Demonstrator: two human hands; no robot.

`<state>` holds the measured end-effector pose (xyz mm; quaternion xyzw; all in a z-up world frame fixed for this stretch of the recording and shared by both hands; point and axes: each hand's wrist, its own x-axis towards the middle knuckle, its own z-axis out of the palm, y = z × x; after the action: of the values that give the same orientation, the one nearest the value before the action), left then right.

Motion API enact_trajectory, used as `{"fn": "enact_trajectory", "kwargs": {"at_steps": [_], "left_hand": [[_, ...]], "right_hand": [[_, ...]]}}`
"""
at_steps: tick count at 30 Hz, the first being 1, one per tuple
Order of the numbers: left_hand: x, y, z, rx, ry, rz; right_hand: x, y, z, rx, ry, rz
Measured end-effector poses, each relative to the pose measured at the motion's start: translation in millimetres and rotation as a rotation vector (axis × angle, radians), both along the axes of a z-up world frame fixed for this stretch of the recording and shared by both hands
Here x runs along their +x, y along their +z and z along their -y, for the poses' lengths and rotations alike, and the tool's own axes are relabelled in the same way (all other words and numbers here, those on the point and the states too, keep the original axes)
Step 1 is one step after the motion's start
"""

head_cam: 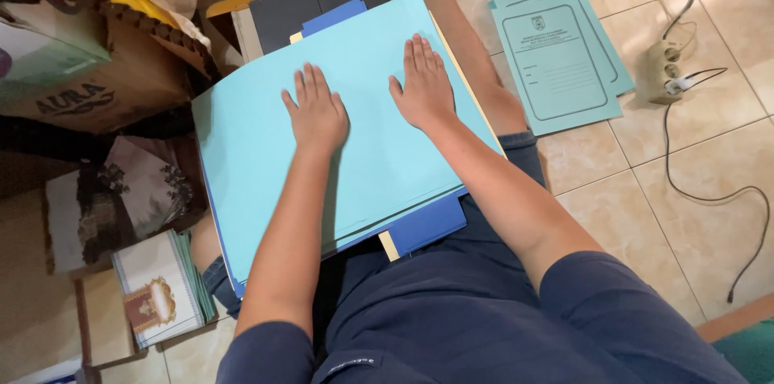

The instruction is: Pressing and smoothing documents into folders to ensure they are flat and organized.

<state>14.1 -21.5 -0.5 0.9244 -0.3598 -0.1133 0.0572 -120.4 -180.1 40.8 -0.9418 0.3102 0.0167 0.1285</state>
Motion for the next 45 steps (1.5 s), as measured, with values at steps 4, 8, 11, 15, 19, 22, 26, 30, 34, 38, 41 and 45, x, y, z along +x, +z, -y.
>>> {"fn": "enact_trajectory", "kwargs": {"at_steps": [4,8,11,15,19,22,26,30,34,38,41,45], "left_hand": [[33,2,28,-0.021,0.070,0.036],[13,14,13,-0.010,0.044,0.003],[-7,21,-5,-0.019,0.026,-0.008],[-16,33,-17,-0.032,0.036,-0.020],[-12,25,-15,-0.070,0.072,-0.027],[-13,27,-15,-0.081,0.090,-0.025],[-14,31,-20,-0.057,0.051,-0.061],[-13,28,-16,-0.093,0.065,-0.019],[-16,25,-15,-0.098,0.078,0.013],[-17,26,-15,-0.096,0.070,0.007],[-17,25,-14,-0.091,0.078,0.006],[-18,27,-14,-0.079,0.084,0.003]], "right_hand": [[0,3,-1,-0.002,-0.004,0.011],[0,-1,1,-0.014,0.001,0.020],[-2,-3,2,-0.004,0.001,0.009],[-9,-2,-1,-0.025,0.018,0.076],[-31,-3,-8,-0.026,0.029,0.103],[-60,-2,-17,-0.029,0.066,0.145],[-99,-28,-6,-0.063,0.126,0.261],[-129,-56,46,0.162,0.061,0.662],[-175,-122,145,0.185,-0.274,0.780],[-214,-229,224,-0.202,-0.517,0.321],[-217,-262,227,-0.239,-0.478,0.193],[-221,-273,225,-0.184,-0.391,0.135]]}}
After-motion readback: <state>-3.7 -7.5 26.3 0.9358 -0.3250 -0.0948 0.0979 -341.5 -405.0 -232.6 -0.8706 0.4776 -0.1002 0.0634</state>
